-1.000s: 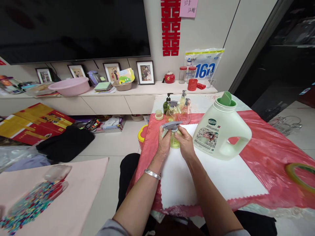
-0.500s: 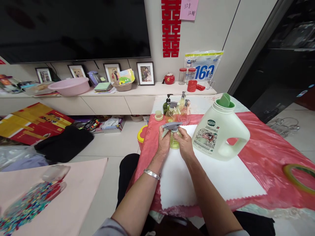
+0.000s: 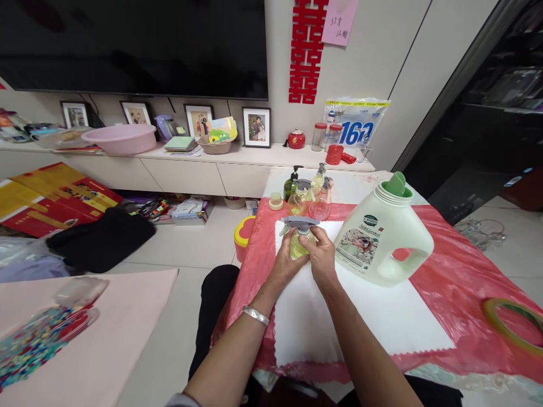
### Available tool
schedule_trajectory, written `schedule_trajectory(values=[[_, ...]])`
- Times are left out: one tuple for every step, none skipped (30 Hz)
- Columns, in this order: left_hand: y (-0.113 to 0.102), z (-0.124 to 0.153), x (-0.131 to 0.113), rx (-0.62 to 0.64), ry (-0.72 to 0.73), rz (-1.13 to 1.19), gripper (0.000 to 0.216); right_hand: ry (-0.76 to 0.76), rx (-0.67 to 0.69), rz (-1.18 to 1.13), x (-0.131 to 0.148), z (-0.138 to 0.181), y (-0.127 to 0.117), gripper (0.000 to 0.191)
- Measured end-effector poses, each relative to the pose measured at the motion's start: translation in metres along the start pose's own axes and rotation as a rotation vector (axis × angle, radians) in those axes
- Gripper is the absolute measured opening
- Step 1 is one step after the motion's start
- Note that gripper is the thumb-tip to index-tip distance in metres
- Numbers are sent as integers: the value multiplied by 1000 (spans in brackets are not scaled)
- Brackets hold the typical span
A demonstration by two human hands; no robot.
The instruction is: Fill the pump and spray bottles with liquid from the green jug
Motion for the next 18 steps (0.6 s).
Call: schedule_trajectory(values=[[0, 0, 1, -20, 7, -16, 81, -3, 1, 22, 3, 1, -1, 42], [0, 0, 2, -35, 14, -20, 81, -8, 6, 44, 7, 2, -2, 41], [0, 0, 2, -47, 21, -22, 81, -15, 16, 65, 10, 2, -4, 40], [-1, -1, 1, -58, 30, -27, 81, -23, 33, 82, 14, 2, -6, 40], [-1, -1, 0, -62, 40, -32, 82, -33, 55, 94, 17, 2, -8, 40], [-1, -2, -1, -61, 50, -36, 82, -42, 80, 103, 19, 1, -9, 41], [-1, -2, -1, -55, 58, -39, 83, -49, 106, 109, 21, -1, -10, 42], [0, -3, -2, -44, 65, -44, 84, -55, 131, 111, 23, -3, -11, 44], [0, -3, -2, -31, 71, -52, 85, -59, 152, 113, 23, -5, -12, 44], [0, -3, -3, -20, 77, -64, 85, -60, 168, 115, 23, -8, -12, 44], [0, -3, -3, -9, 81, -77, 86, -59, 179, 118, 23, -10, -12, 44], [0, -3, -3, 2, 84, -93, 86, -57, 182, 125, 23, -12, -11, 43], [0, -3, -3, 14, 84, -111, 87, -57, 177, 133, 23, -14, -11, 42], [0, -3, -3, 22, 83, -128, 88, -58, 165, 144, 23, -15, -11, 41], [0, -3, -3, 27, 82, -140, 89, -61, 148, 156, 24, -16, -11, 41], [0, -3, -3, 30, 82, -149, 89, -64, 130, 166, 24, -16, -11, 40], [0, -3, -2, 29, 85, -152, 89, -67, 114, 176, 25, -16, -11, 40], [0, -3, -2, 24, 91, -152, 90, -71, 102, 184, 26, -16, -11, 40]])
Point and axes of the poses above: each hand's wrist, its own z-axis away from the middle knuckle, its own y-axis out of the palm, x = y × z, the point moved 4 cm from there along -z, towards the middle knuckle, and after that the axes turned 3 degrees about z, right-handed, at the moved point
